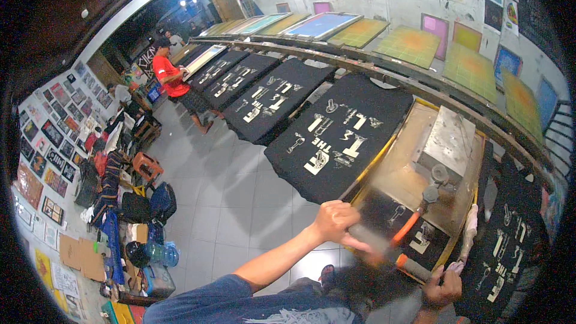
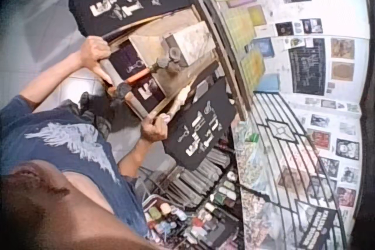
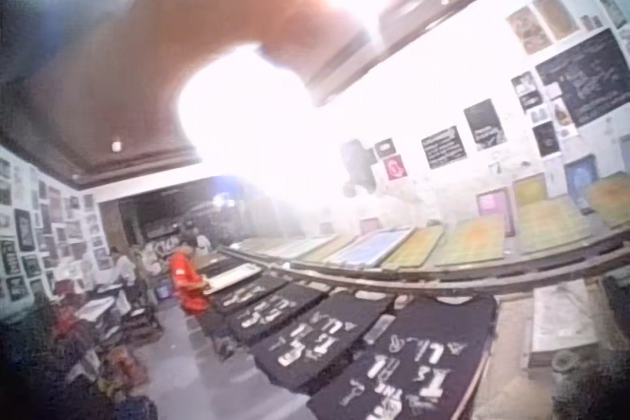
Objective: The person performs screen printing by lowering a screen frame onto black shirts, applying ink, and using a heat press machine to cure the prints.
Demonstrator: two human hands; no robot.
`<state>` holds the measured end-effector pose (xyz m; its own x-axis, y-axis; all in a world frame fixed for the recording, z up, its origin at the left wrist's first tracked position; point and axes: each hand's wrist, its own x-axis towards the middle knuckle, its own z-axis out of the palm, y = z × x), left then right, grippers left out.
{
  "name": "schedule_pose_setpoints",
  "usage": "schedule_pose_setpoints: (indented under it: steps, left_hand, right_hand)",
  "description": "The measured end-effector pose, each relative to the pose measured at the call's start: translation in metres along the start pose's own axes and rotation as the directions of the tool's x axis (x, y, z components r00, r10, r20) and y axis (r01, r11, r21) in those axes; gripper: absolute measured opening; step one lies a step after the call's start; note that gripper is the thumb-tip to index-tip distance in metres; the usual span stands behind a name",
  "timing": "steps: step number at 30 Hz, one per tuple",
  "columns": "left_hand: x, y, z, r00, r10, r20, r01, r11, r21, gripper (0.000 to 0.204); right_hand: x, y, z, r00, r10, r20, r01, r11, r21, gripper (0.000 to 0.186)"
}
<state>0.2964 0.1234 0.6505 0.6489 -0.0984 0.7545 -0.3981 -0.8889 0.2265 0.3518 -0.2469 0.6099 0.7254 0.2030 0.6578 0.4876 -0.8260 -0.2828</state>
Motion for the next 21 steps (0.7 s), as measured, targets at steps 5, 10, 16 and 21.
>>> schedule_pose_setpoints:
  steps: [5,10,16,21]
  left_hand:
    - [-0.012,-0.005,0.009,0.999,-0.047,-0.009,0.048,0.998,0.04,0.06]
    - [-0.009,0.012,0.005,0.985,-0.172,-0.018,0.173,0.979,0.108,0.041]
    - [-0.006,0.001,0.023,0.995,-0.061,-0.076,0.073,0.981,0.181,0.026]
    - [-0.012,0.002,0.014,0.984,-0.143,-0.102,0.158,0.975,0.155,0.028]
  right_hand:
    - [0.007,-0.009,-0.006,0.997,0.004,0.075,-0.008,0.999,0.052,0.037]
    - [0.01,-0.013,-0.016,0.988,0.004,0.152,-0.023,0.992,0.124,0.034]
    - [0.045,-0.02,-0.045,0.89,0.002,0.457,-0.094,0.979,0.18,0.045]
    - [0.065,-0.021,-0.048,0.673,-0.235,0.702,0.059,0.962,0.266,0.045]
